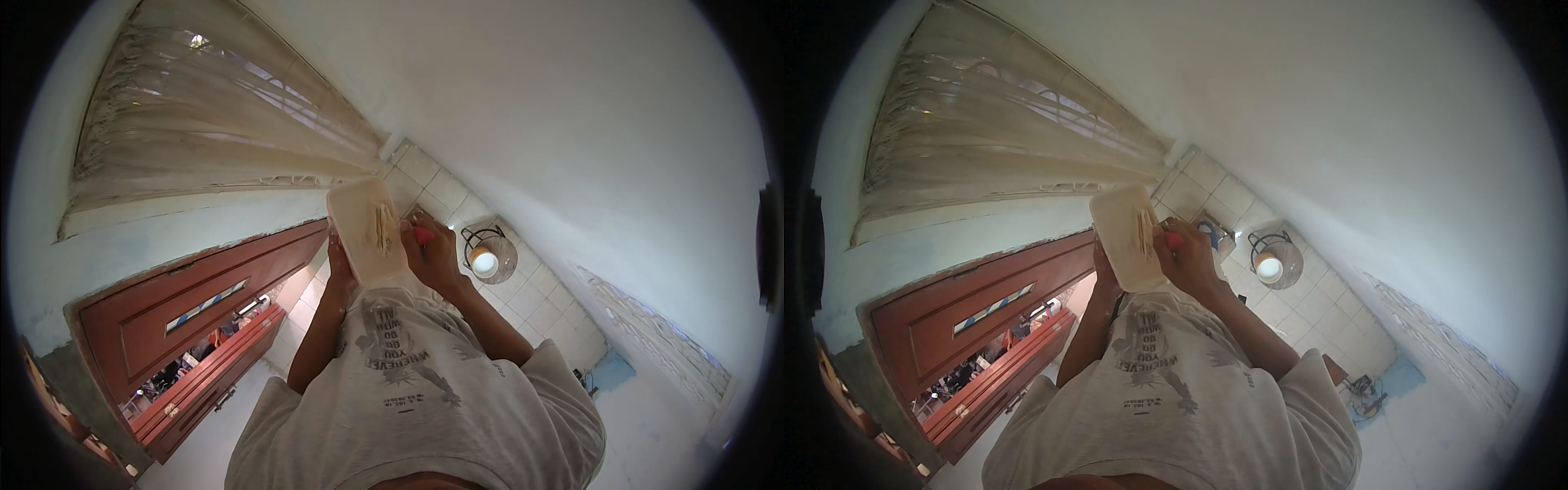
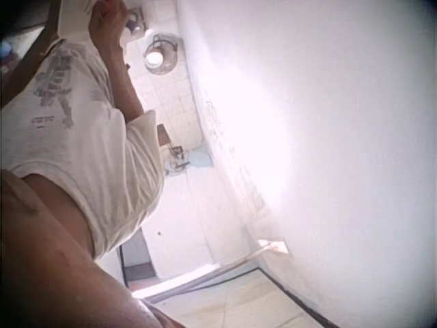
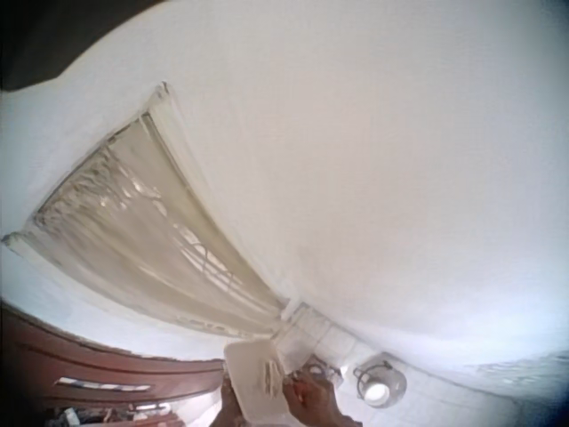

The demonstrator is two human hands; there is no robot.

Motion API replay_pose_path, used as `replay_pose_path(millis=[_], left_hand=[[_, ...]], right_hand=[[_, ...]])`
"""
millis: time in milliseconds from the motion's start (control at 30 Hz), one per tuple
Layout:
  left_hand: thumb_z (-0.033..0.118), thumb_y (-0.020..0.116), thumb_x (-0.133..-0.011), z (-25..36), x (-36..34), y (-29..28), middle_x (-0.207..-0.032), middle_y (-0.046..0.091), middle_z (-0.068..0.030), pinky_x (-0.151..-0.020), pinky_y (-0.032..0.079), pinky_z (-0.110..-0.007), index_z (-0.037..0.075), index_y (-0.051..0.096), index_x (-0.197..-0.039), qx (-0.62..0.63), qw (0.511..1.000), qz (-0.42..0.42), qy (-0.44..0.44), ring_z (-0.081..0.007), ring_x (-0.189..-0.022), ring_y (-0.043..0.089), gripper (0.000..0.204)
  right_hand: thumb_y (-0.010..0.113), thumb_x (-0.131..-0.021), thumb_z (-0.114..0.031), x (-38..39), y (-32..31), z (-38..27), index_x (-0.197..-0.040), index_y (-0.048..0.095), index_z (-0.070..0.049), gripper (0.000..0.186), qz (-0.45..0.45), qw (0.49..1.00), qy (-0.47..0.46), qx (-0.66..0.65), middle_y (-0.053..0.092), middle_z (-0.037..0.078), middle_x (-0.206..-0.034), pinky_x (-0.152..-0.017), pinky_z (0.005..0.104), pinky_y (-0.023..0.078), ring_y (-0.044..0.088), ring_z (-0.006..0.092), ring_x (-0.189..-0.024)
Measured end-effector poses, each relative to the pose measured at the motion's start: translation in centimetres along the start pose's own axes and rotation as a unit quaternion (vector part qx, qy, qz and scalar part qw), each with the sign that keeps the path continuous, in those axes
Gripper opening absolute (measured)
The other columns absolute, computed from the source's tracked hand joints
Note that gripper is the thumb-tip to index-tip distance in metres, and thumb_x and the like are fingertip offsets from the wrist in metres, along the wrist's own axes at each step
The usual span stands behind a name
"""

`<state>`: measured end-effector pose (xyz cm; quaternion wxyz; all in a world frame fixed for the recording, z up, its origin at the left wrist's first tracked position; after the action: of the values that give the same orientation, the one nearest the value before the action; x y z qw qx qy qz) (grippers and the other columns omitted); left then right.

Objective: The person paints a white ceiling above a window using a brush, dipping the brush into a small white container of paint held in their left hand.

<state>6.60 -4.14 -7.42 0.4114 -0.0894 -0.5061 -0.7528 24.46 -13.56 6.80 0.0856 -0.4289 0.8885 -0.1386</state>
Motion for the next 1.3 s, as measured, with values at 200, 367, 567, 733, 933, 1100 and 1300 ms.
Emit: replay_pose_path(millis=[200, 367, 567, 733, 933, 1100, 1300], left_hand=[[0.055, 0.036, -0.101, -2.6, -2.0, -2.3, -0.138, 0.055, -0.0139, -0.101, 0.051, -0.05, 0.009, 0.043, -0.145, 0.02, 0.997, -0.029, -0.069, -0.0324, -0.122, 0.058, 0.064], [0.055, 0.035, -0.101, -5.9, -6.1, -10.3, -0.138, 0.055, -0.0141, -0.103, 0.05, -0.051, 0.01, 0.044, -0.145, -0.026, 0.995, 0.011, -0.091, -0.0335, -0.122, 0.058, 0.063], [0.053, 0.033, -0.102, -11.5, -13.5, -24.2, -0.139, 0.054, -0.0151, -0.104, 0.049, -0.051, 0.01, 0.043, -0.145, -0.021, 0.984, -0.059, -0.165, -0.033, -0.122, 0.058, 0.061], [0.058, 0.045, -0.096, -17.4, -21.7, -38.7, -0.138, 0.054, -0.0181, -0.103, 0.05, -0.05, 0.005, 0.043, -0.145, -0.039, 0.983, -0.096, -0.15, -0.0338, -0.12, 0.06, 0.072], [0.055, 0.035, -0.102, -20.3, -16.8, -46.4, -0.142, 0.052, -0.0149, -0.107, 0.046, -0.05, 0.008, 0.041, -0.147, 0.059, 0.983, -0.118, -0.127, -0.0305, -0.127, 0.056, 0.065], [0.054, 0.034, -0.102, -20.1, -10.3, -49.5, -0.143, 0.052, -0.0145, -0.108, 0.045, -0.05, 0.008, 0.04, -0.147, 0.014, 0.983, -0.107, -0.146, -0.0304, -0.127, 0.056, 0.065], [0.046, 0.034, -0.102, -22.4, -7.5, -52.5, -0.138, 0.054, -0.0178, -0.105, 0.048, -0.05, 0.003, 0.043, -0.143, -0.012, 0.984, -0.073, -0.163, -0.0331, -0.122, 0.059, 0.06]], right_hand=[[0.058, -0.097, -0.012, 1.1, 1.8, 6.4, -0.077, 0.059, 0.001, 0.024, 0.043, 0.999, -0.012, -0.028, 0.056, 0.014, -0.069, -0.057, 0.0374, 0.044, 0.056, 0.0308, -0.06], [0.059, -0.097, -0.013, 3.3, 5.3, 13.9, -0.079, 0.061, 0.001, 0.023, 0.095, 0.995, -0.018, -0.012, 0.059, 0.013, -0.07, -0.058, 0.0358, 0.045, 0.058, 0.0278, -0.06], [0.063, -0.092, -0.006, 6.6, 11.7, 26.2, -0.085, 0.065, 0.0, 0.009, 0.127, 0.991, -0.036, -0.037, 0.065, 0.013, -0.079, -0.064, 0.0351, 0.049, 0.065, 0.0284, -0.071], [0.067, -0.09, -0.008, 11.0, 22.1, 40.5, -0.087, 0.066, 0.0, 0.009, 0.138, 0.989, -0.053, -0.023, 0.066, 0.014, -0.078, -0.062, 0.0342, 0.05, 0.064, 0.0268, -0.067], [0.067, -0.092, -0.014, 17.3, 29.4, 44.2, -0.094, 0.066, 0.002, 0.016, 0.102, 0.992, 0.073, -0.031, 0.064, 0.014, -0.075, -0.058, 0.0312, 0.048, 0.062, 0.0235, -0.063], [0.064, -0.096, -0.015, 23.3, 31.0, 40.5, -0.1, 0.068, 0.002, 0.018, 0.1, 0.994, 0.026, 0.032, 0.062, 0.009, -0.085, -0.064, 0.0285, 0.047, 0.06, 0.0157, -0.072], [0.063, -0.096, -0.014, 30.2, 32.2, 40.7, -0.107, 0.065, 0.005, 0.022, 0.192, 0.978, 0.046, 0.064, 0.059, 0.014, -0.107, -0.082, 0.0316, 0.047, 0.061, 0.0232, -0.093]])
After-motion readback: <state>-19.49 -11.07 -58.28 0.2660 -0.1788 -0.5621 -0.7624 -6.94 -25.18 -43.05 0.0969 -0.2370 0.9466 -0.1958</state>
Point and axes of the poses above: each hand's wrist, its own x-axis away from the middle knuckle, its own y-axis out of the palm, z = x × y, the point moved 6 cm from there along -x, towards the middle knuckle
